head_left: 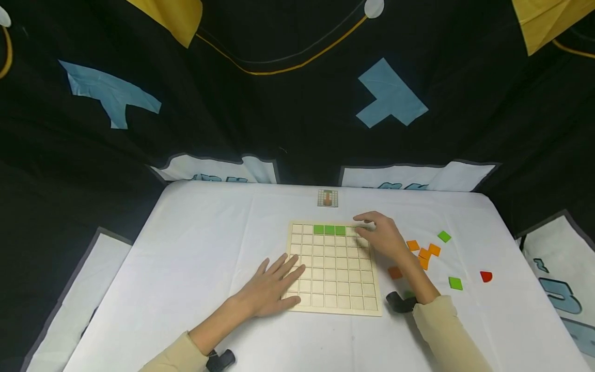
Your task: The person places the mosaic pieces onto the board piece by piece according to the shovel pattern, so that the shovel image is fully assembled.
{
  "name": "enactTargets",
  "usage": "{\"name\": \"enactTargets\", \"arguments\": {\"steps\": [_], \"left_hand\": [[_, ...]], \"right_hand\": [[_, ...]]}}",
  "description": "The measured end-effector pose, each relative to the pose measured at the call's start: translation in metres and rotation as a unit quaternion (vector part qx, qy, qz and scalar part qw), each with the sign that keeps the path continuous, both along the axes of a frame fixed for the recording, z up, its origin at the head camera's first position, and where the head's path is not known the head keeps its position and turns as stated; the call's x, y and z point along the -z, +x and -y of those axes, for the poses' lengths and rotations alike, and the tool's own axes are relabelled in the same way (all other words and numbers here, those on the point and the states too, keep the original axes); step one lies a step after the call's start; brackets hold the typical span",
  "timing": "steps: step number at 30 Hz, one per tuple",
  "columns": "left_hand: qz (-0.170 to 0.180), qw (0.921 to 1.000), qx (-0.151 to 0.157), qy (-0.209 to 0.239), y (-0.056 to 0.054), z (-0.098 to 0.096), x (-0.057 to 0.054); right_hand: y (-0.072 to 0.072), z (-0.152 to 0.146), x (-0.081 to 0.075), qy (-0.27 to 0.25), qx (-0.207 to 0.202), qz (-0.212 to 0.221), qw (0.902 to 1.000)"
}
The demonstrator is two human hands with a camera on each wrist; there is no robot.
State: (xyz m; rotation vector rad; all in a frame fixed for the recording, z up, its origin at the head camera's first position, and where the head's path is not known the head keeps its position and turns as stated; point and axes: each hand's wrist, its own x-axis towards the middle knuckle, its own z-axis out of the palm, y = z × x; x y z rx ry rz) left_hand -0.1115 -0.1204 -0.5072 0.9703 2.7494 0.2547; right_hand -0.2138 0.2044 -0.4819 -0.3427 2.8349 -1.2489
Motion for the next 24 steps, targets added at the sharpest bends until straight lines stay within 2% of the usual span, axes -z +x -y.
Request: {"name": "enactTargets", "arguments": {"steps": [5, 13, 19, 24], "left_hand": [[0.002, 1.0, -0.002, 0.001, 0.0, 0.0, 0.0], [0.006, 1.0, -0.001, 0.004, 0.0, 0.0, -0.002], [0.006, 1.0, 0.001, 0.005, 0.0, -0.001, -0.003], [0.006, 1.0, 0.0, 0.005, 0.0, -0.001, -0.002]], "right_hand": [[0.01, -0.039, 0.002, 0.01, 0.027, -0.017, 0.9994], [0.026, -0.091, 0.006, 0.055, 0.071, 0.025, 0.9957], [0.036, -0.11, 0.012, 0.079, 0.068, 0.035, 0.994], [0.039, -0.118, 0.019, 0.095, 0.056, 0.05, 0.9927]]}}
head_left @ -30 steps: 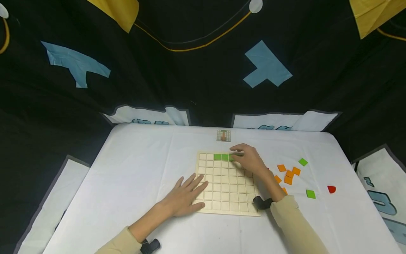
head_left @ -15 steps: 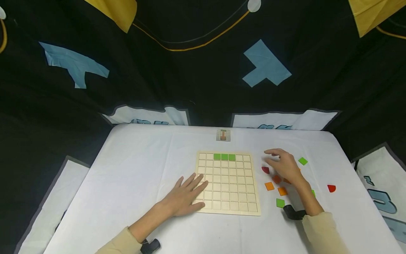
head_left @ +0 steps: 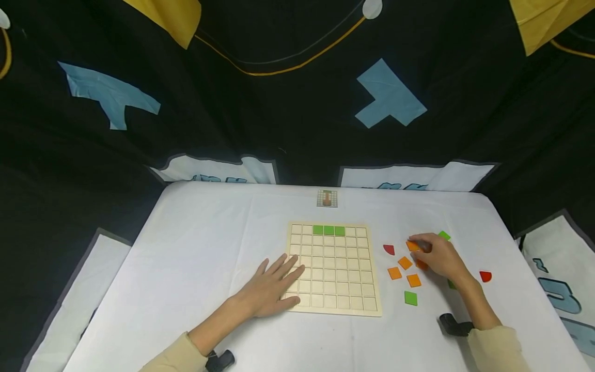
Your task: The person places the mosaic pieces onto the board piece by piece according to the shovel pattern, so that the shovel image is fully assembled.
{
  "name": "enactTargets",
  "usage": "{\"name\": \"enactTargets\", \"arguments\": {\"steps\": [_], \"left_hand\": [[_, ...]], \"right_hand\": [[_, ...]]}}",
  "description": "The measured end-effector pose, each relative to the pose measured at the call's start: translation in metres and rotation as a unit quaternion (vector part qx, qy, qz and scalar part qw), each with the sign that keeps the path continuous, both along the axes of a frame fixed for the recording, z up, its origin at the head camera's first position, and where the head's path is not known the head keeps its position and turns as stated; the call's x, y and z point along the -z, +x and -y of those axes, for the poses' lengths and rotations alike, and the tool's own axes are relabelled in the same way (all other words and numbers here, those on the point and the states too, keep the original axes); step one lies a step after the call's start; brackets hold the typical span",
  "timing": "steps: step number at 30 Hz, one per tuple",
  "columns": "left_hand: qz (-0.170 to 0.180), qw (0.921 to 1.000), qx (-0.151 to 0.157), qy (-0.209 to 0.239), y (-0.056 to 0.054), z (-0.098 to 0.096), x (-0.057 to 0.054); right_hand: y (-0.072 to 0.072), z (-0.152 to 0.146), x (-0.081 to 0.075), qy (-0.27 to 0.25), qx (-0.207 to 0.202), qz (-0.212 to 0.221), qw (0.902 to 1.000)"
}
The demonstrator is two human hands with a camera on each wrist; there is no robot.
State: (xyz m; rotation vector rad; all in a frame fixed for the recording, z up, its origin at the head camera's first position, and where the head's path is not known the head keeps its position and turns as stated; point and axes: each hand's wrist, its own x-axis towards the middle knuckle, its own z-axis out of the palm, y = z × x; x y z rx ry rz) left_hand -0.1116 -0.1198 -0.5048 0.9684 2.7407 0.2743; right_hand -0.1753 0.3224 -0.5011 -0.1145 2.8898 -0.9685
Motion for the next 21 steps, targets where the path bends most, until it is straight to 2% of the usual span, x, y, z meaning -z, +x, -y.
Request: {"name": "enactTargets", "arguments": {"steps": [6, 14, 21], "left_hand": [[0.007, 1.0, 0.0, 0.006, 0.0005, 0.0002, 0.001], [0.004, 1.0, 0.0, 0.009, 0.0019, 0.0009, 0.0008], [0.006, 1.0, 0.0, 0.005, 0.0002, 0.0006, 0.0013]], "right_hand": [[-0.0005, -0.0039, 0.0068, 0.008, 0.005, 0.005, 0.9999], [-0.0029, -0.0074, 0.0089, 0.011, -0.004, -0.012, 0.9999], [-0.0054, -0.0051, 0.008, 0.017, -0.021, -0.059, 0.9979]]}}
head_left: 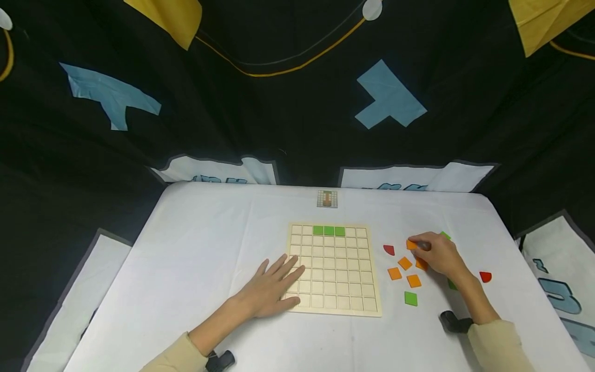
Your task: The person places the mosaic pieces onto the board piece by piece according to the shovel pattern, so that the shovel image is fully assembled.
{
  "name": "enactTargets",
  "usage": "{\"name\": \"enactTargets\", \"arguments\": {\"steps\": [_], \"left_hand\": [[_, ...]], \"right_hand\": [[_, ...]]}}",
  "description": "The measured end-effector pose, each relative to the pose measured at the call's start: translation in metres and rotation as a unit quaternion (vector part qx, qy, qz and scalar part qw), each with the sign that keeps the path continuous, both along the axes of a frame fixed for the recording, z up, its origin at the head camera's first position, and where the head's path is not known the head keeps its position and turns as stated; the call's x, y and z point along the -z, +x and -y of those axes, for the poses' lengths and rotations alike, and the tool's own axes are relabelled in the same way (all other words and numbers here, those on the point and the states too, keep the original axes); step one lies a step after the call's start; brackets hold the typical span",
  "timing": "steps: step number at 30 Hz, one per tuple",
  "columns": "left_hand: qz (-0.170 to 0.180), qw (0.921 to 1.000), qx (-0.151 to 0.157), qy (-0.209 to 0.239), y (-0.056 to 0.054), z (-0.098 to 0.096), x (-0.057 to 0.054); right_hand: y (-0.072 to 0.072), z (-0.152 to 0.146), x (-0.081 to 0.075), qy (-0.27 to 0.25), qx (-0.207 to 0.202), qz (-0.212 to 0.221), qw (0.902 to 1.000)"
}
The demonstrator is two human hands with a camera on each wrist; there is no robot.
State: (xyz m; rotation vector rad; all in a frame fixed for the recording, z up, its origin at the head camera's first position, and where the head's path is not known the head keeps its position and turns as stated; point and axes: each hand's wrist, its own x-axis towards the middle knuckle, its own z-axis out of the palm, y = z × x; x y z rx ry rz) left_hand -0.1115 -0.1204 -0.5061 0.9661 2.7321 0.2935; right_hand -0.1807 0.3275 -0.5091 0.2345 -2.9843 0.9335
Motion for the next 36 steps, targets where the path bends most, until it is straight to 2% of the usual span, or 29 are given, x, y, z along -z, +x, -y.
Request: {"name": "enactTargets", "arguments": {"steps": [8, 25, 36], "left_hand": [[-0.008, 1.0, 0.002, -0.005, 0.001, 0.001, -0.001], [-0.006, 0.9999, 0.003, -0.014, 0.0, 0.0, 0.0], [-0.007, 0.9999, 0.001, -0.011, 0.0, -0.001, 0.0]], "right_hand": [[-0.003, 0.018, -0.004, -0.027, -0.024, -0.022, 0.9991], [-0.023, 0.092, -0.021, -0.097, -0.086, -0.012, 0.9915], [-0.032, 0.141, -0.015, -0.105, -0.138, -0.03, 0.9843]]}}
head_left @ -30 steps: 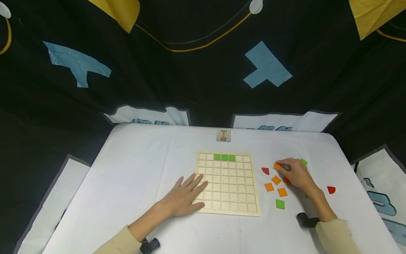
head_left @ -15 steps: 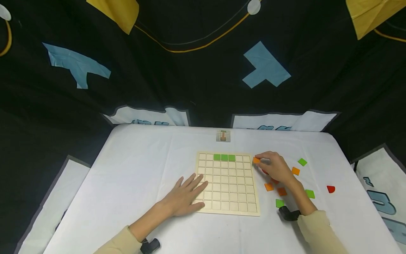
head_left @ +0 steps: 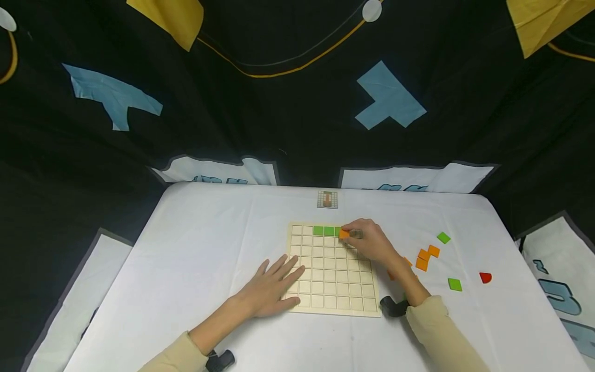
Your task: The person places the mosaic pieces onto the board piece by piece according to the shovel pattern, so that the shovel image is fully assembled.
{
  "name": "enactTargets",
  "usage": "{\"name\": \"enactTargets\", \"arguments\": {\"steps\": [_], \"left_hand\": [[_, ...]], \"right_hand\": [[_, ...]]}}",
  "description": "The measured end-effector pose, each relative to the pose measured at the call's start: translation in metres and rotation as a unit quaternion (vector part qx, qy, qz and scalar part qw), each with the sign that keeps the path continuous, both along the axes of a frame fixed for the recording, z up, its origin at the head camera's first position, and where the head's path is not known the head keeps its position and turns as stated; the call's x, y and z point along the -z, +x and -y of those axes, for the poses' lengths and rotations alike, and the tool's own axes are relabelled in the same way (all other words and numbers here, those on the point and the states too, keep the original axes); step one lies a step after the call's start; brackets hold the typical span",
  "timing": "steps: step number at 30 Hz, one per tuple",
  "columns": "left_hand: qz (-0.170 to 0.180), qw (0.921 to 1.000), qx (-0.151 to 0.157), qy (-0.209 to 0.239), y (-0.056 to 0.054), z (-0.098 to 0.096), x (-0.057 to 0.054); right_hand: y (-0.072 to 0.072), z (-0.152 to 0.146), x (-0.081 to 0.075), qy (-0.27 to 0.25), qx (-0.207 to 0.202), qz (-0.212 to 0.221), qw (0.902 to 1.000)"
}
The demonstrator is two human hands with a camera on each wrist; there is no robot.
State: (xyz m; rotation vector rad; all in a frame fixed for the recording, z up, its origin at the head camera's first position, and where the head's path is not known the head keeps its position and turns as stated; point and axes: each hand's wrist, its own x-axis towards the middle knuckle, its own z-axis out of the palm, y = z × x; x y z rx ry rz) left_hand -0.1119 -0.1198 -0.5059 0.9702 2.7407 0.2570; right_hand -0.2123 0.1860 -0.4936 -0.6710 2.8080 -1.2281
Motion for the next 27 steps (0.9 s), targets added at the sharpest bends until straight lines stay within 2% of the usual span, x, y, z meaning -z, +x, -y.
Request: {"name": "enactTargets", "arguments": {"steps": [6, 11, 27], "left_hand": [[0.008, 1.0, -0.004, -0.003, 0.0, 0.0, 0.0], [0.008, 1.0, -0.004, -0.004, 0.0, 0.0, -0.001], [0.007, 1.0, -0.005, -0.004, 0.001, 0.0, -0.001]], "right_hand": [[-0.004, 0.015, 0.008, 0.017, -0.013, 0.019, 0.9996], [-0.007, 0.021, 0.012, 0.028, -0.016, 0.019, 0.9993], [-0.006, 0.033, 0.013, 0.069, -0.015, 0.032, 0.997]]}}
